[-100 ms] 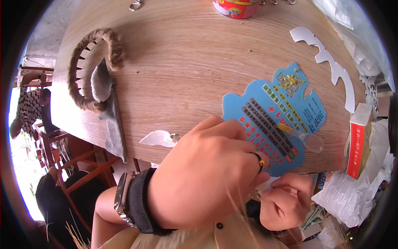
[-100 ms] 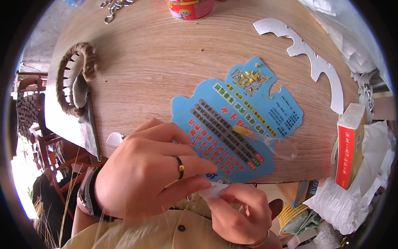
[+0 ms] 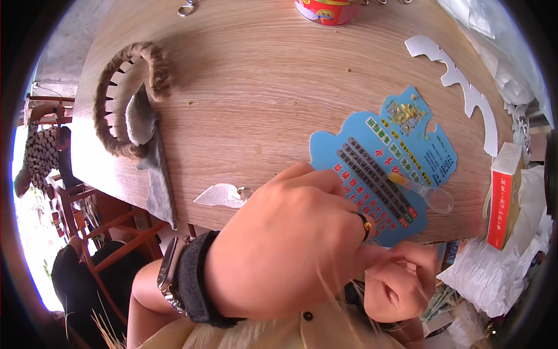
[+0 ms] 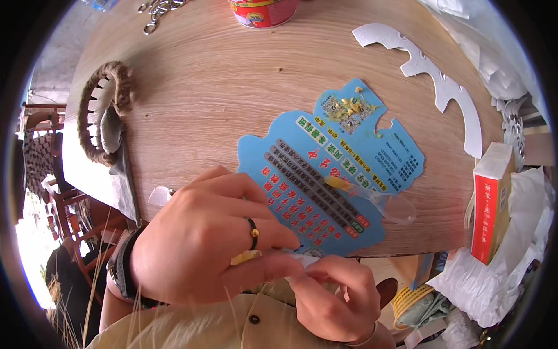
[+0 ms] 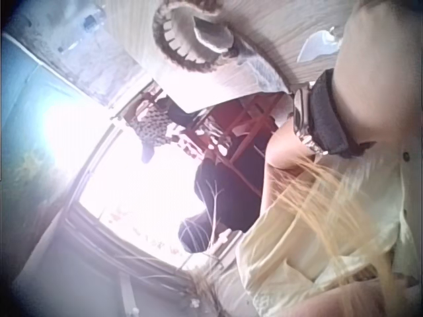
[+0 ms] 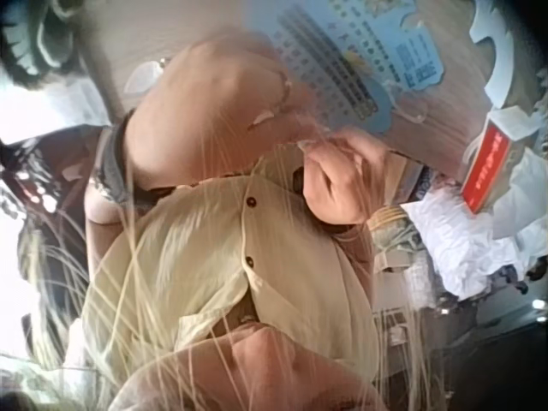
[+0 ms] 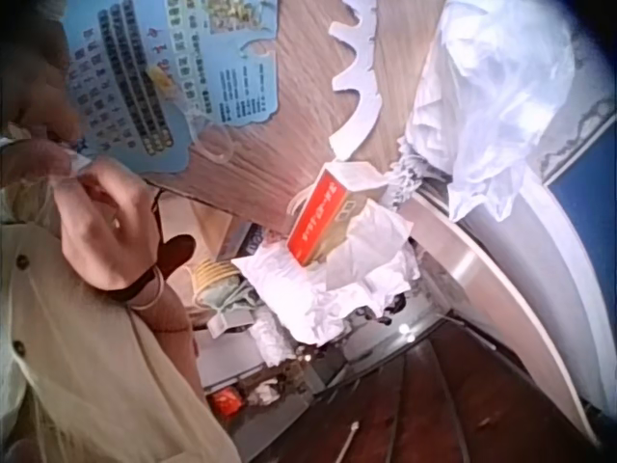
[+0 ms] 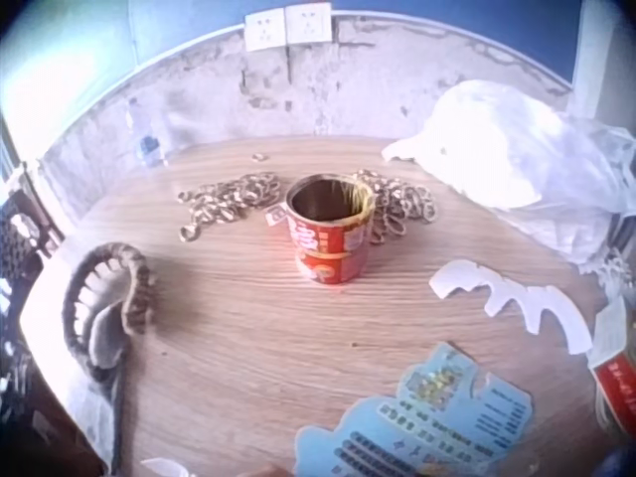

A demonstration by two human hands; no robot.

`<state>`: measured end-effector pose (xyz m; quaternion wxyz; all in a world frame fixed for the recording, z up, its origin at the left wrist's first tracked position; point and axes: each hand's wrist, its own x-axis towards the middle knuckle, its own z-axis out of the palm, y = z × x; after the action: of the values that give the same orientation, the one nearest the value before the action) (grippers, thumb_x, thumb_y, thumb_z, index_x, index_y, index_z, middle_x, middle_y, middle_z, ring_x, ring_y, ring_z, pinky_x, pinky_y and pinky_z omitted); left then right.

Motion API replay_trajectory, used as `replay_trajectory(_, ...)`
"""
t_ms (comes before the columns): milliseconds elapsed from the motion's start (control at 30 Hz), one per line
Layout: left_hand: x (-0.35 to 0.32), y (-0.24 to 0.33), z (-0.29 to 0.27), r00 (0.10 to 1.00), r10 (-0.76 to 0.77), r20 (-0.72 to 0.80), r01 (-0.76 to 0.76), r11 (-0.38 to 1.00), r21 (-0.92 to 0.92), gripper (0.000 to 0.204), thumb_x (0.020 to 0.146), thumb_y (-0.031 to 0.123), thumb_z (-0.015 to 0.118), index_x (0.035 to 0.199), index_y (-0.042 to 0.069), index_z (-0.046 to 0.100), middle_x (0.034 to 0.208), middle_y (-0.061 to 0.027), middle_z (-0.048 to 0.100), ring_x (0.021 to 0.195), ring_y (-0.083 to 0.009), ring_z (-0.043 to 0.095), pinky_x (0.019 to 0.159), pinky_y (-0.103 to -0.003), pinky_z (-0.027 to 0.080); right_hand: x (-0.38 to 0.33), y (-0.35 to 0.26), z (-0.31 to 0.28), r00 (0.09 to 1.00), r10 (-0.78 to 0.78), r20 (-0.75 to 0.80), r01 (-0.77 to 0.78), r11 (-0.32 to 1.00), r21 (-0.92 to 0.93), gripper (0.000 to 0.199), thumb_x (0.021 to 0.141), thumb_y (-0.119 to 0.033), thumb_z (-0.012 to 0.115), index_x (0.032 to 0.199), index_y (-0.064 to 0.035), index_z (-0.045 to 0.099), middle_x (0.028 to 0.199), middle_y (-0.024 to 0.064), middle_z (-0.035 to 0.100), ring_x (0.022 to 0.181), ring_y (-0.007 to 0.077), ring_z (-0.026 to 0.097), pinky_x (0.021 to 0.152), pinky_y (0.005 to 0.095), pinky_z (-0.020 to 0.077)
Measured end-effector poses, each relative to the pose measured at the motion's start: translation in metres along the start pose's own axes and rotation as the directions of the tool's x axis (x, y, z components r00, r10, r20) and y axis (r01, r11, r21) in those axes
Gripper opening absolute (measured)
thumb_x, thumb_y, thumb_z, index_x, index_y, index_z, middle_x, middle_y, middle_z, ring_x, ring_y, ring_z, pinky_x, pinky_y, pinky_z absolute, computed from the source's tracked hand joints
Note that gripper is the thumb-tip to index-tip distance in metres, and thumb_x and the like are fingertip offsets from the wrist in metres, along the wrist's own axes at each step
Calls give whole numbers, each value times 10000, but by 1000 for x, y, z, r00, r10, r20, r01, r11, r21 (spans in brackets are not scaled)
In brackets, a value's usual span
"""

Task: Gluing white felt decorative components onto metal rings and connecting them.

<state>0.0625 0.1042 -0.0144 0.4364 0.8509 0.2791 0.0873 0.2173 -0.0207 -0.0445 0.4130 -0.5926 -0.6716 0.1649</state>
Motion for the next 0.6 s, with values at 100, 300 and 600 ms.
replay_trajectory(100,3,-3,1,994,-100,42,101,995,-21,161,727,242,742,763,92,695,684,-6,633,728,-218,582,666,-344,467,1,2,0,1000,7,4,-7,1000,-3,352,596,144,651,863,-84,620,837,83,531,601,132,508,484,219,404)
replay_trajectory(300,10,-11,0,986,-105,132,111,993,-46,81,725,173,708,739,94,695,681,-21,640,709,-225,587,645,-337,469,5,2,3,999,39,12,-39,999,-15,346,606,127,692,871,-84,621,856,67,550,593,122,539,483,226,436)
replay_trajectory(600,17,-16,-4,987,-94,132,100,994,-39,68,725,123,651,780,102,685,680,-59,636,690,-249,599,612,-357,475,15,10,3,981,190,40,-193,974,117,348,614,114,686,903,-64,608,823,84,570,594,154,553,512,256,440)
